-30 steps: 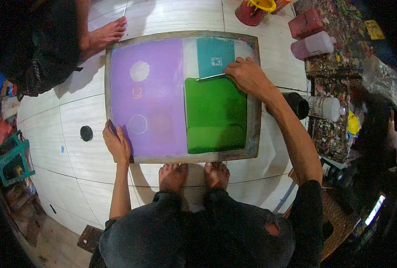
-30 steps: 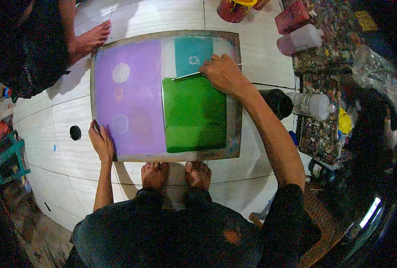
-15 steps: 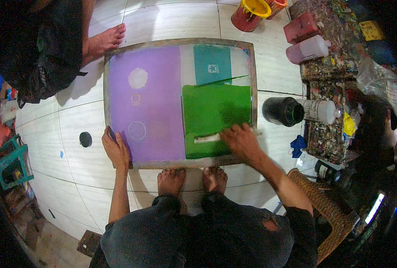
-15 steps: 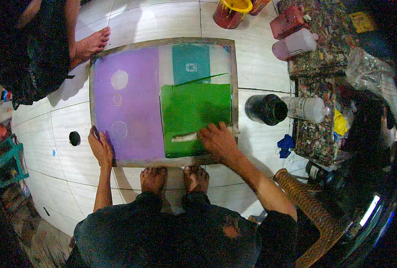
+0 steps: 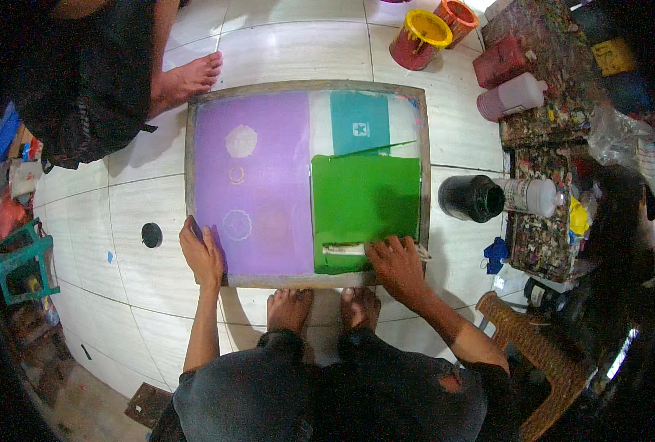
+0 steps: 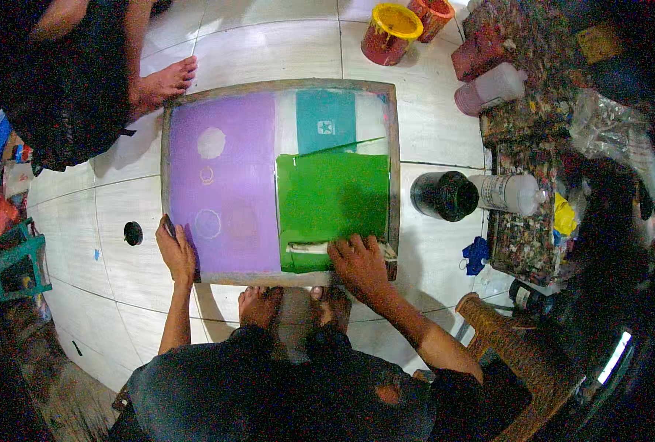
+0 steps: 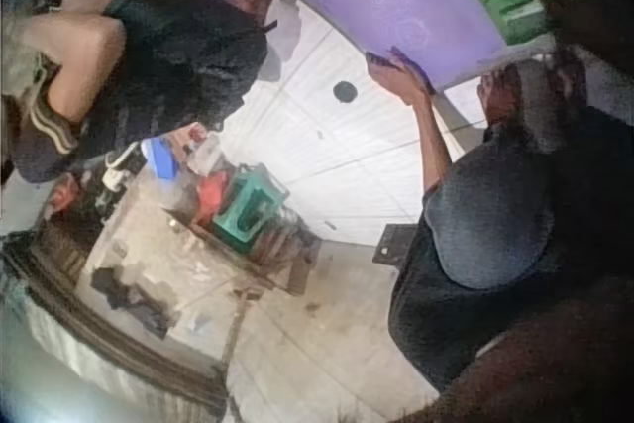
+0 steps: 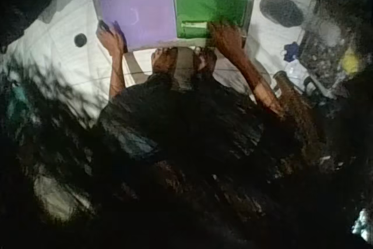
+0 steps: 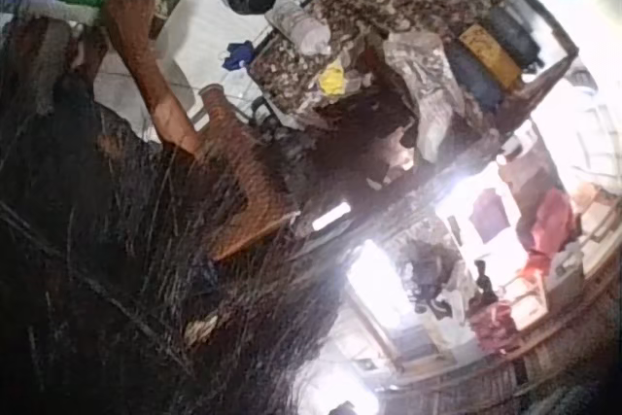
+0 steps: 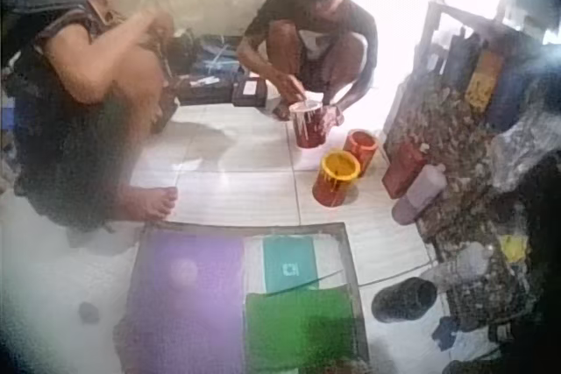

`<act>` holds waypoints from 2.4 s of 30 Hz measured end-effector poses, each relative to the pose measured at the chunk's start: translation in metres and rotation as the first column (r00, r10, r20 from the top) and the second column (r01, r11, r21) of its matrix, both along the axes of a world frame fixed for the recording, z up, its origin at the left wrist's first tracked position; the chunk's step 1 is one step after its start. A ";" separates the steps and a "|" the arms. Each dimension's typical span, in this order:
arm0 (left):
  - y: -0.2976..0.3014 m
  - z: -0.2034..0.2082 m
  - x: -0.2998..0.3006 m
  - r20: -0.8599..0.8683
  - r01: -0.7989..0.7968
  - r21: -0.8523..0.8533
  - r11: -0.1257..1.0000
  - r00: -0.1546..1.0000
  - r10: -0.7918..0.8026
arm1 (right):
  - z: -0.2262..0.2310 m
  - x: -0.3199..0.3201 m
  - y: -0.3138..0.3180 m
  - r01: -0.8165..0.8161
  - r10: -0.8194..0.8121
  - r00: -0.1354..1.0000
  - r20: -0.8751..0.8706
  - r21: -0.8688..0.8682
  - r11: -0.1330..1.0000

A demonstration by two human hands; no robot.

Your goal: The person spreads green ink across a screen printing frame using a squeegee and kemudian cleans the frame with a cloth.

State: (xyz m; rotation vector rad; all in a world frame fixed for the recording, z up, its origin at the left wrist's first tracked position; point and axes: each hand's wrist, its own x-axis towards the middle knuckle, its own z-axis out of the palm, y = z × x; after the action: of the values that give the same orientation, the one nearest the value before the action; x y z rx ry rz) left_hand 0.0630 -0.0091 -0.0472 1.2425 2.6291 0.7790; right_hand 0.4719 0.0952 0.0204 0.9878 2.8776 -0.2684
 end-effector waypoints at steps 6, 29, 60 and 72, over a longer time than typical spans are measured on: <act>-0.001 -0.001 -0.001 -0.013 -0.008 -0.031 0.999 1.000 0.007 | 0.003 -0.031 0.085 0.018 -0.013 0.999 -0.042 0.132 0.991; -0.002 -0.001 0.000 -0.007 0.003 -0.024 1.000 1.000 -0.003 | -0.001 0.012 0.005 -0.066 0.075 0.995 0.060 -0.132 0.989; -0.001 -0.001 0.001 -0.020 -0.001 -0.026 1.000 1.000 0.001 | -0.017 -0.049 0.116 0.074 -0.065 0.997 -0.045 0.232 0.970; -0.003 0.000 -0.001 -0.014 -0.005 -0.018 1.000 1.000 0.004 | 0.018 -0.040 0.105 -0.065 0.065 0.998 -0.004 -0.056 0.996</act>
State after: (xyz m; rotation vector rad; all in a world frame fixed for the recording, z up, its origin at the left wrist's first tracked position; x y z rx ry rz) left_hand 0.0617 -0.0121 -0.0470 1.2422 2.6446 0.7492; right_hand 0.4320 0.2003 0.0384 0.8838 2.8803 -0.3434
